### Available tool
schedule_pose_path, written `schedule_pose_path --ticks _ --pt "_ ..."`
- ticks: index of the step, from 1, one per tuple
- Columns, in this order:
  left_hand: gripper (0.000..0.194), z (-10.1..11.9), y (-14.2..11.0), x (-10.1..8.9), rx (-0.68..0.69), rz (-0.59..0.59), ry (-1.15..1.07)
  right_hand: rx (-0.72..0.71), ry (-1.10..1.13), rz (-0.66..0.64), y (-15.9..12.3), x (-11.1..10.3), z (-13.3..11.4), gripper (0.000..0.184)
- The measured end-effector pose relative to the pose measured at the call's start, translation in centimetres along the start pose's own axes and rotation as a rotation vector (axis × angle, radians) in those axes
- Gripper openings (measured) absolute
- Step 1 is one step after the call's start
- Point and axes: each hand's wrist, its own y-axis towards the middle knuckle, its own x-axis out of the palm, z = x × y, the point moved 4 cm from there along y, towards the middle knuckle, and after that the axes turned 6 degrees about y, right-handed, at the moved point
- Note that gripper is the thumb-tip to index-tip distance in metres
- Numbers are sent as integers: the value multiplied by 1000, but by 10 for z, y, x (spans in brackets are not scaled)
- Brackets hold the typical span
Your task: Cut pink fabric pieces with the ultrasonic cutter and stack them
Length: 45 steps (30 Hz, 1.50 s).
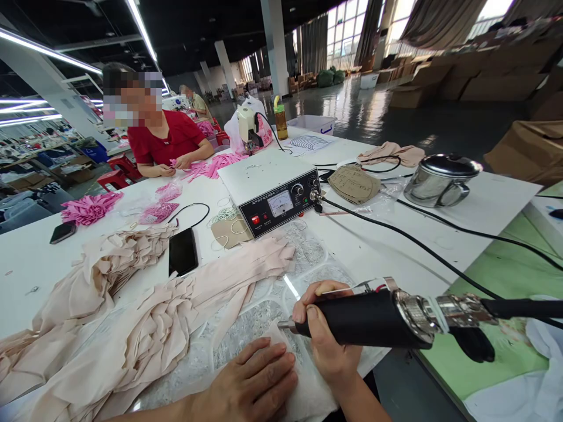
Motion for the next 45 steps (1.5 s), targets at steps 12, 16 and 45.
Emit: schedule_pose_path --ticks 12,16,45 --pt "17 2 5 -1 -7 2 13 -32 -12 -6 2 -6 -12 5" --pt "18 1 10 -3 -4 -37 4 -14 -48 -5 -4 -14 -24 7" --pt "19 2 7 -1 2 -139 -2 -36 -177 -111 -13 -14 -26 9"
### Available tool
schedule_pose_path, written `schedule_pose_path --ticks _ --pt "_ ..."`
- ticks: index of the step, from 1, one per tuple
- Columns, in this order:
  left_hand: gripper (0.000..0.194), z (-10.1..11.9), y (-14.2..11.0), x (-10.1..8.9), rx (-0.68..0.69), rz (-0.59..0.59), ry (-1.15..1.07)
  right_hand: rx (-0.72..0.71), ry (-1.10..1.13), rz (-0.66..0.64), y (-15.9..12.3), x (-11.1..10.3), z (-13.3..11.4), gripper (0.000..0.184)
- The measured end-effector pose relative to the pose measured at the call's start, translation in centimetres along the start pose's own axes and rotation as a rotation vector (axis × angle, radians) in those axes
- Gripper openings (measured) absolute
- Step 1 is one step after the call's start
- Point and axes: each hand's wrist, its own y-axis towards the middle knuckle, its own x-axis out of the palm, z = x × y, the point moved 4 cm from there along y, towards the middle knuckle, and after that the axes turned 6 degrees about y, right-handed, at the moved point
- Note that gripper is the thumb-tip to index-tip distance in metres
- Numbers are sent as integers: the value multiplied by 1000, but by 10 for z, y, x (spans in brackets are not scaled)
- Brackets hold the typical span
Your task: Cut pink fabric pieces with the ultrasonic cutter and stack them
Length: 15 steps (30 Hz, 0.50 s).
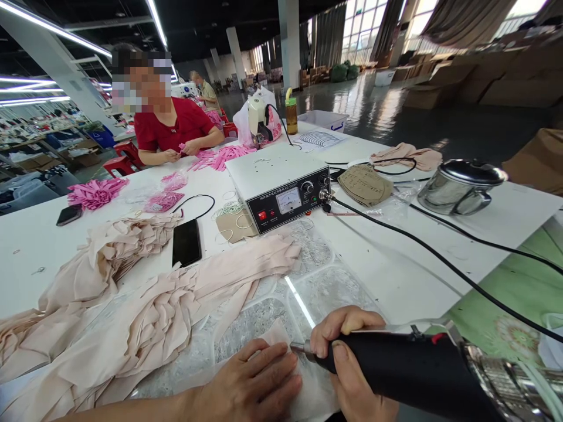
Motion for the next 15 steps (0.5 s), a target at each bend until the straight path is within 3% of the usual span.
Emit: schedule_pose_path --ticks 5,8,15 --pt "20 1 -2 -1 4 27 0 8 -8 -20 1 1 5 8" --pt "19 1 -5 -2 12 23 -10 28 57 43 1 -5 3 7" --pt "20 -25 -6 -11 105 -168 -98 17 171 254 -6 -19 -21 17"
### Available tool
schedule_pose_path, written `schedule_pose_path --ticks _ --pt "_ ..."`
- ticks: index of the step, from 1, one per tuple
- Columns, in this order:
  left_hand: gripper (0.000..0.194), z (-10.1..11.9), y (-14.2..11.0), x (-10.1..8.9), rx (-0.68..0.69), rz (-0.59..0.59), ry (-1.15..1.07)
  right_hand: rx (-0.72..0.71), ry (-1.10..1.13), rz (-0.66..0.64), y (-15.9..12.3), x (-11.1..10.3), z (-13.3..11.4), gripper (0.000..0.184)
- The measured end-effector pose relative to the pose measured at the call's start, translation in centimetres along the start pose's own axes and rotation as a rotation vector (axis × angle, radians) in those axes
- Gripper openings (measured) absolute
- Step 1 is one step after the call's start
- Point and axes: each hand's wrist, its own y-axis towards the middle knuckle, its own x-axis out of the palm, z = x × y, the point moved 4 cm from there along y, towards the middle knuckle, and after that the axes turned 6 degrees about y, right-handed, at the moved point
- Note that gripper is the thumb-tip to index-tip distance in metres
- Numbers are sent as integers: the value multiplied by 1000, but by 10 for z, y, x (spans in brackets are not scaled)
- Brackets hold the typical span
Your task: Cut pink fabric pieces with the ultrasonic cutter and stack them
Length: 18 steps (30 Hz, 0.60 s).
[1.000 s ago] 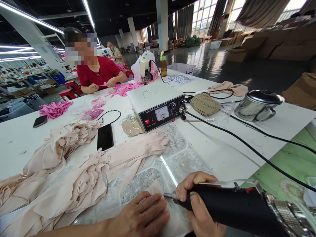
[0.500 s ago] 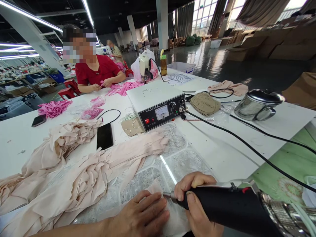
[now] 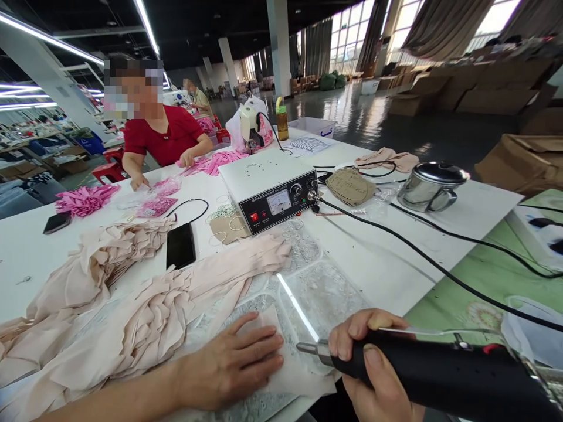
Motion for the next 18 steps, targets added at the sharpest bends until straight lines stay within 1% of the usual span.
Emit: schedule_pose_path --ticks 3,6,9,13,18 --pt "19 -12 -1 -4 44 -54 -30 -1 -7 24 -6 0 -5 22" --pt "21 -14 -2 -6 38 -82 -37 -8 -6 32 -11 -1 -4 20" --pt "23 -8 -3 -8 12 -75 -23 -12 6 28 -14 -3 -1 16" --pt "24 3 -2 -11 -6 -14 -25 -17 15 5 -13 -2 5 13" --pt "24 11 0 -7 -45 0 -44 -17 10 -28 -11 3 12 11"
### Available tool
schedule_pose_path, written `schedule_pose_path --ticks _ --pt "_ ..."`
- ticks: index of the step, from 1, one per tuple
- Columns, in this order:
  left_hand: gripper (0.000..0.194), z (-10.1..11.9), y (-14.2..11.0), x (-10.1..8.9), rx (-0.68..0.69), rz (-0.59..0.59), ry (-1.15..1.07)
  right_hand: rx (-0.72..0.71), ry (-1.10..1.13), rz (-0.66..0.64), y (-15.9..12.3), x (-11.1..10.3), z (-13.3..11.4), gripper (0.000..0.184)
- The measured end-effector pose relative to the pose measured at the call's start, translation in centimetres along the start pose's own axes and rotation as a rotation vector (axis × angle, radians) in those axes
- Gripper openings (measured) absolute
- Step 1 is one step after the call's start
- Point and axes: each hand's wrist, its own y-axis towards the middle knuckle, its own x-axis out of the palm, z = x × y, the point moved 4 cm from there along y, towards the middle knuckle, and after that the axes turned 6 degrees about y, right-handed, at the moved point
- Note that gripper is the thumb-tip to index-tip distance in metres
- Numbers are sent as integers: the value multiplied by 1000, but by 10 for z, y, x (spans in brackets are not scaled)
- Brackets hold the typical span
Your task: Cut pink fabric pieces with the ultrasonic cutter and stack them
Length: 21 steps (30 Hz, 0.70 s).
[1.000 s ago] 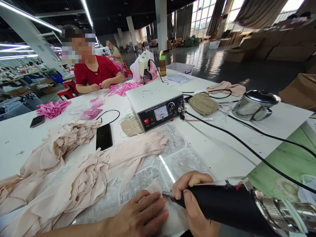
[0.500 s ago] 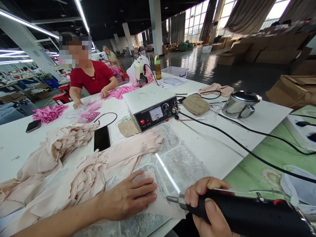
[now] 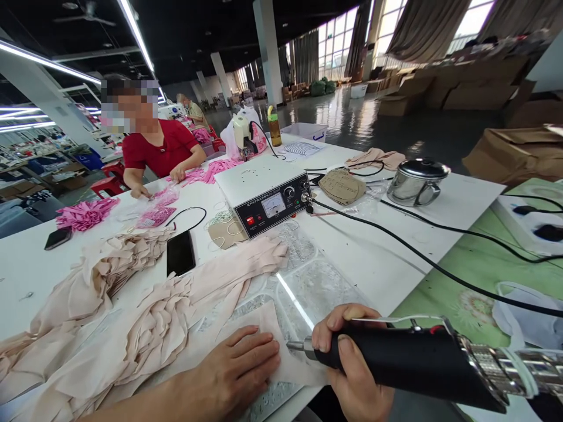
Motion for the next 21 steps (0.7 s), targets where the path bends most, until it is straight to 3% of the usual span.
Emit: schedule_pose_path --ticks 9,15,21 --pt "25 3 -7 10 -12 -38 32 -21 22 3 10 7 10 6" --pt "26 3 -7 10 2 -50 33 -47 13 -93 19 20 25 6" --pt "25 3 -10 11 -16 9 36 -26 -26 -123 20 20 36 8"
